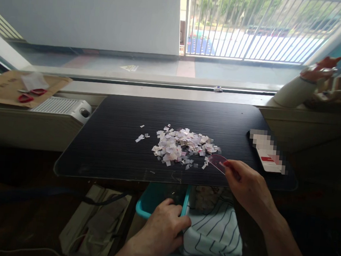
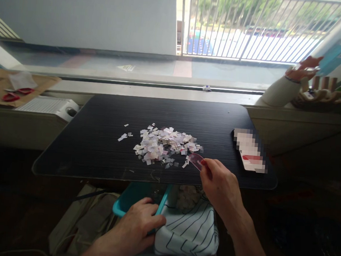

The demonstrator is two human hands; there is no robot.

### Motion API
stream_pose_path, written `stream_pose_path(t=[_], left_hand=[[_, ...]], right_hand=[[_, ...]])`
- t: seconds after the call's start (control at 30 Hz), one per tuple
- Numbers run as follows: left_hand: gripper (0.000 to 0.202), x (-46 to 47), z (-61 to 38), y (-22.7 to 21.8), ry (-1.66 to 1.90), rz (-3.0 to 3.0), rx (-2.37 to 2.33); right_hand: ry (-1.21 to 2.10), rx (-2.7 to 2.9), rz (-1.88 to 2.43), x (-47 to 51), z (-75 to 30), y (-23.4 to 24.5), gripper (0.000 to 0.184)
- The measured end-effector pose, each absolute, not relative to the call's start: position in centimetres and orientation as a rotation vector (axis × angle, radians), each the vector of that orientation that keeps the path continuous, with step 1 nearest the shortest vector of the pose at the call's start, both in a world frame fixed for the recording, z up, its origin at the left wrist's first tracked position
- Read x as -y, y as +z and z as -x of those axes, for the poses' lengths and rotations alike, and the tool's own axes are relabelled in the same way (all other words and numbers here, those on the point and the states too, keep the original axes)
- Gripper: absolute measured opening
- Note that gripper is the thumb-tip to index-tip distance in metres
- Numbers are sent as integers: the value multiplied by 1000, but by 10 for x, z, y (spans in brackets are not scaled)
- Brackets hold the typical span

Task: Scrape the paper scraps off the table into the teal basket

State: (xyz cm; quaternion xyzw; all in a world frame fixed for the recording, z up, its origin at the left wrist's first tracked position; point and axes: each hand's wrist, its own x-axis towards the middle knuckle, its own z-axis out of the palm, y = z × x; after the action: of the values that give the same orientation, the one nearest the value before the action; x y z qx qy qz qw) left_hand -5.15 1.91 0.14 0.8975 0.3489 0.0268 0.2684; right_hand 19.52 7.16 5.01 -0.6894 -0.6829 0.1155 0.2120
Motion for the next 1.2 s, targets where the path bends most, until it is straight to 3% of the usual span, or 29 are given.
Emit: stream_pose_path(t=[1.2], left_hand=[[8,-14,54,2,310,-2406,-959]], right_hand=[[620,1963,1877,-48,-200,63,17]])
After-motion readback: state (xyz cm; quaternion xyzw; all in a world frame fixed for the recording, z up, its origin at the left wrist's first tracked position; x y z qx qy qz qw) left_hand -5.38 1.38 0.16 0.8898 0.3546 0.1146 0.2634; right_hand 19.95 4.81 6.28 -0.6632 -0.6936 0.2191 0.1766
